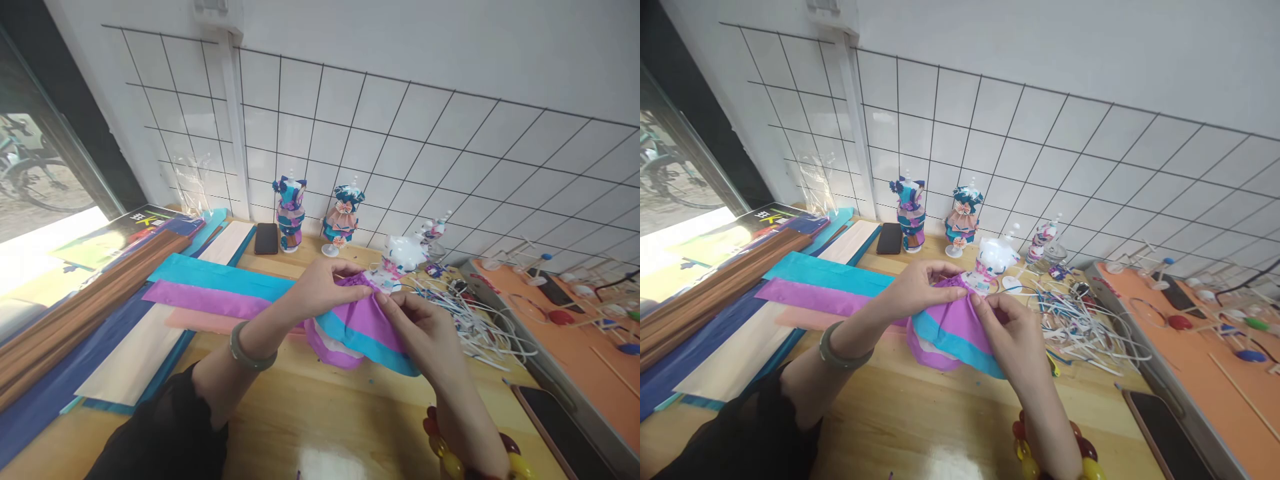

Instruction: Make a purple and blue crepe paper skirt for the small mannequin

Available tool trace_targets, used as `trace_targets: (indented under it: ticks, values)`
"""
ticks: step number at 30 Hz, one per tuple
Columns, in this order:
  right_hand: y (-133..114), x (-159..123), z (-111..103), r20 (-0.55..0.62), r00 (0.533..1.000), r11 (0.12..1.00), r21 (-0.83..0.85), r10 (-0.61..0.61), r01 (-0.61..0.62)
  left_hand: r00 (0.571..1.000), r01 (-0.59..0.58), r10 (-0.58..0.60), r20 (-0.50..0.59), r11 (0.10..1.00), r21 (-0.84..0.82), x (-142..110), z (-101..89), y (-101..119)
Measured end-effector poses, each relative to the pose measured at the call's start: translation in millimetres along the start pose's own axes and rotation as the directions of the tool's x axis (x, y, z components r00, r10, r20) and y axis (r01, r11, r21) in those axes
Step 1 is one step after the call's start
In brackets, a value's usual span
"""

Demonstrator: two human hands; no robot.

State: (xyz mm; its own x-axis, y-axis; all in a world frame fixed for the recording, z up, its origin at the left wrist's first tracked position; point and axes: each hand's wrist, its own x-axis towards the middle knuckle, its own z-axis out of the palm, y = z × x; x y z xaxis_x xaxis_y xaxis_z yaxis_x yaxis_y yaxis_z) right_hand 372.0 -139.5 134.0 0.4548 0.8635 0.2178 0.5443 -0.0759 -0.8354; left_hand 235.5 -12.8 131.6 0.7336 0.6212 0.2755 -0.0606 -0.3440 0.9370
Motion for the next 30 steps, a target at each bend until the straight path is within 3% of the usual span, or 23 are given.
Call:
trace_targets:
  ticks: [3,10,16,22,30]
  values:
    - [-1.4,-0.6,-0.9,0.022,1.0,1.0,0.002,-0.006,0.006,0.999,0.0,0.001,-0.04,1.0,0.012,0.9,0.2,0.1]
    - [-4.8,-5.0,-1.5,-0.008,0.987,0.982,-0.1,-0.16,0.158,0.998,0.009,-0.007,-0.062,0.999,0.035,1.3,-1.1,1.6]
    - [-5.0,-7.1,-1.0,-0.011,0.982,0.974,-0.13,-0.189,0.186,0.995,-0.009,0.018,-0.097,0.996,0.093,1.4,1.0,0.7]
    - [-4.1,-7.9,0.7,-0.042,0.991,0.991,-0.054,-0.125,0.123,0.996,0.008,-0.001,-0.091,0.997,0.08,0.8,1.9,2.8]
    - [-4.6,-6.7,1.8,-0.07,0.977,0.979,-0.038,-0.201,0.199,0.997,-0.005,0.007,-0.074,0.999,0.037,0.7,3.9,-1.4]
